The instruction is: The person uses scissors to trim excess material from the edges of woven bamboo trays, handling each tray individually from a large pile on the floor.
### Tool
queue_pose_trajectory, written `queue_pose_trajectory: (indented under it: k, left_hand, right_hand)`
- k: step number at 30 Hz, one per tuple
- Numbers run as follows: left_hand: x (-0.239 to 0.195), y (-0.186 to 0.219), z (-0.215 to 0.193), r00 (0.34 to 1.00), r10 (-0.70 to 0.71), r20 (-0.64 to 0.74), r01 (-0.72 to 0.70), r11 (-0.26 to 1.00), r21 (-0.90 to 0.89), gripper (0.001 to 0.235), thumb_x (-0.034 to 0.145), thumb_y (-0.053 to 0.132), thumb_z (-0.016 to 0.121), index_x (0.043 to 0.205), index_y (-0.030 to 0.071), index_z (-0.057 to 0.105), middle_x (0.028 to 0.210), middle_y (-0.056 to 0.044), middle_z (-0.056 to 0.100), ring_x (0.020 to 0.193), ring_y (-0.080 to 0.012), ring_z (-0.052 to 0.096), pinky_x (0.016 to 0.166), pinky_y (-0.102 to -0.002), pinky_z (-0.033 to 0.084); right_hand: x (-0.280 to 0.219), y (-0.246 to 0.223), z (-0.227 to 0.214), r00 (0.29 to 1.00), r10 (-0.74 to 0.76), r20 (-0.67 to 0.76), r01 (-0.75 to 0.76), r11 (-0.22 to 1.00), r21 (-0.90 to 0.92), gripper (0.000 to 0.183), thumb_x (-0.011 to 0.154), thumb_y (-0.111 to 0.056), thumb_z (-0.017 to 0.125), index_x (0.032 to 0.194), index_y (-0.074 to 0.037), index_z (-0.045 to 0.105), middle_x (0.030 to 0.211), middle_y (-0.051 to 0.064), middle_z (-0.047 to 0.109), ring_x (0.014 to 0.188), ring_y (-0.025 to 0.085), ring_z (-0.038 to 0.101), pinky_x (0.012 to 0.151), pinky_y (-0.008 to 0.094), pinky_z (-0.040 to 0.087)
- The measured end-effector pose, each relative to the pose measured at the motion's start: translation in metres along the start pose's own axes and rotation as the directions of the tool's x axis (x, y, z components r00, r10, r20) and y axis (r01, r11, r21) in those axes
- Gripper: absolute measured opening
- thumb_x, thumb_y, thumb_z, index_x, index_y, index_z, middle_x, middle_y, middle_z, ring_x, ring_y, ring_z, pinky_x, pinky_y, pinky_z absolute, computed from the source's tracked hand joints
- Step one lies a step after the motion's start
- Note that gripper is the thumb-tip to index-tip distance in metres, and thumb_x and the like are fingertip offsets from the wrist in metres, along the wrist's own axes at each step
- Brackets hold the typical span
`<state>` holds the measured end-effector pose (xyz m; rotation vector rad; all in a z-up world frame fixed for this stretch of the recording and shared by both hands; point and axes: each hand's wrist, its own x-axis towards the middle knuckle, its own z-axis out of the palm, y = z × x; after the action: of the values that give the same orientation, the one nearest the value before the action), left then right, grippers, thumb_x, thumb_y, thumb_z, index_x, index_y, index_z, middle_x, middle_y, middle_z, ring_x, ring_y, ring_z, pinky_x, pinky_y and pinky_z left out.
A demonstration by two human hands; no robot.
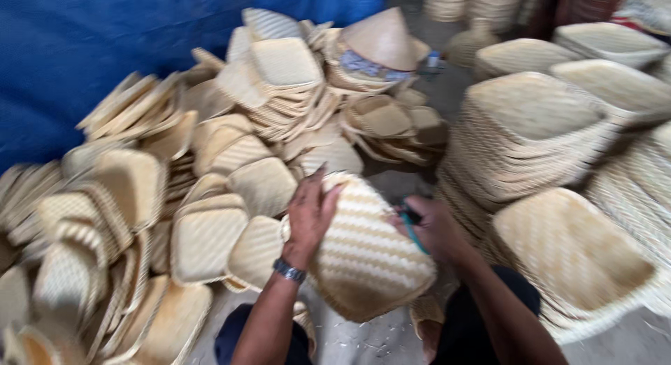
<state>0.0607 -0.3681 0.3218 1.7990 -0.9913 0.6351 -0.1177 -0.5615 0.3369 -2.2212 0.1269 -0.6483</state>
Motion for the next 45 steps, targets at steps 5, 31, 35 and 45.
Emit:
queue_pose_trajectory:
  k: [5,31,35,45]
  left_hand:
    - [0.009,0.005,-0.008,0.989,0.123,-0.078,-0.124,0.992,-0.003,0.054,0.092,0.023,0.079,0.136,0.0,0.06,0.119,-0.019,0.069,0.107,-0.0352,0.068,0.094,-0.041,0.056]
    - [0.009,-0.002,-0.019,0.991,-0.041,0.125,0.068,0.973,-0.221,0.045,0.089,0.01,0.064,0.132,-0.002,0.064,0.118,-0.017,0.071,0.088,-0.0235,0.071,0.08,-0.032,0.059]
    - [0.009,-0.016,-0.015,0.868,-0.216,0.447,0.481,0.588,-0.65,0.035,0.111,0.027,0.058,0.132,0.001,0.069,0.12,-0.006,0.074,0.106,-0.0086,0.065,0.093,-0.023,0.052]
    - [-0.004,-0.047,0.016,0.742,-0.572,0.35,0.37,-0.085,-0.925,0.027,0.106,0.023,0.064,0.114,0.0,0.073,0.106,-0.006,0.075,0.09,-0.0125,0.068,0.083,-0.029,0.056]
  right_hand:
    - [0.015,-0.006,-0.011,0.992,0.12,0.039,-0.12,0.993,0.007,0.025,0.083,-0.02,0.083,0.089,-0.003,0.066,0.068,0.002,0.061,0.066,0.004,0.049,0.055,0.028,0.047]
    - [0.048,-0.003,-0.05,0.96,0.136,0.243,-0.115,0.988,-0.099,0.028,0.084,-0.026,0.081,0.089,-0.002,0.069,0.07,0.001,0.061,0.069,0.005,0.05,0.058,0.029,0.045]
    - [0.066,-0.008,-0.056,0.929,0.119,0.351,-0.035,0.971,-0.236,0.033,0.083,-0.032,0.081,0.085,-0.003,0.068,0.065,0.007,0.054,0.064,0.011,0.046,0.057,0.034,0.046]
    - [0.053,-0.044,-0.034,0.854,-0.507,-0.117,0.342,0.716,-0.608,0.05,0.082,-0.045,0.085,0.099,-0.002,0.065,0.095,0.015,0.065,0.083,0.034,0.066,0.072,0.043,0.053]
